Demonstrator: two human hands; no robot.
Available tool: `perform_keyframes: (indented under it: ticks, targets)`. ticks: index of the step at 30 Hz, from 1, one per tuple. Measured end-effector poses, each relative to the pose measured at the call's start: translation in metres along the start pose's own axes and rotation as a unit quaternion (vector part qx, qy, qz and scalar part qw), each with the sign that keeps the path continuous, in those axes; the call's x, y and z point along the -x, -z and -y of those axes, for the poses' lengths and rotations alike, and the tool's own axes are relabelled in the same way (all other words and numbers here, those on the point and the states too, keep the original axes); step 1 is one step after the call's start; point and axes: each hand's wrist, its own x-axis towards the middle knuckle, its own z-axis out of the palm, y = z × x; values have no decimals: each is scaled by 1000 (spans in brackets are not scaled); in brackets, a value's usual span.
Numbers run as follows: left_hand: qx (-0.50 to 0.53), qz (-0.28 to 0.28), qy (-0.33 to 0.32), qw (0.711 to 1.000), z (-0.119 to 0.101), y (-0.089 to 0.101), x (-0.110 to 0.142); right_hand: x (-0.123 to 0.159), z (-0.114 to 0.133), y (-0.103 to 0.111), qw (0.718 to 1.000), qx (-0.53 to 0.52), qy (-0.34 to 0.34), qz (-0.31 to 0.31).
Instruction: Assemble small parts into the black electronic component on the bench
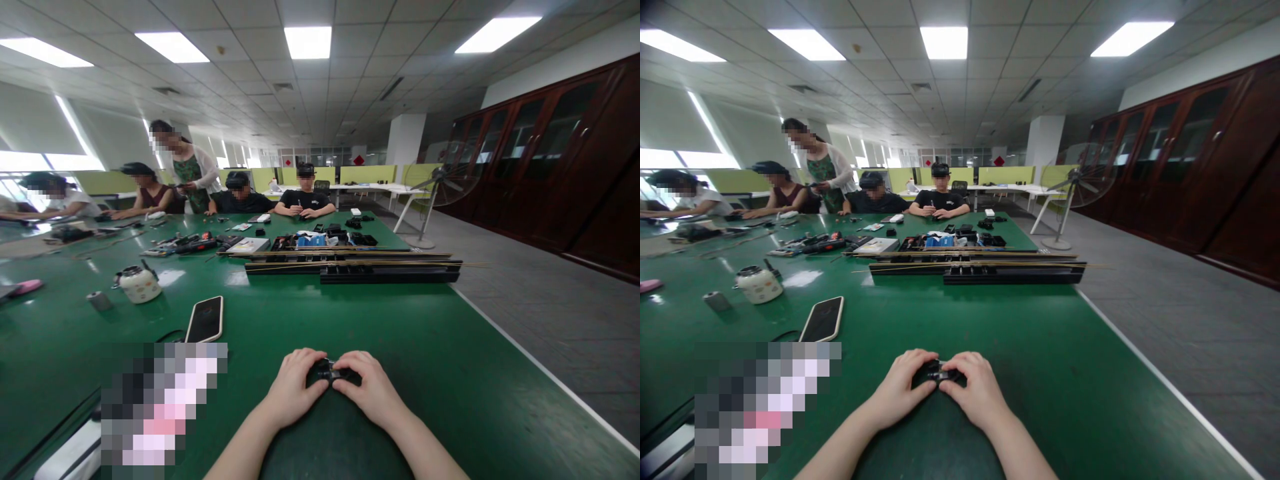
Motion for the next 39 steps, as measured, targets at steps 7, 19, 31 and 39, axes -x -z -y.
perform_keyframes:
  ticks: [7, 19, 31, 39]
  targets:
    - [-5, 2, 2, 1000, 0, -1, 0, 1, 1, -1, 1000, 10, 4, -4]
    - [-3, 1, 5, 1000, 2, -1, 0, 1, 3, 0, 1000, 10, -9, -8]
    - [-3, 0, 16, 1000, 1, -1, 0, 3, -1, -1, 999, 6, -32, -6]
    - [-3, 1, 19, 1000, 2, -1, 0, 3, -1, -1, 1000, 1, -25, -8]
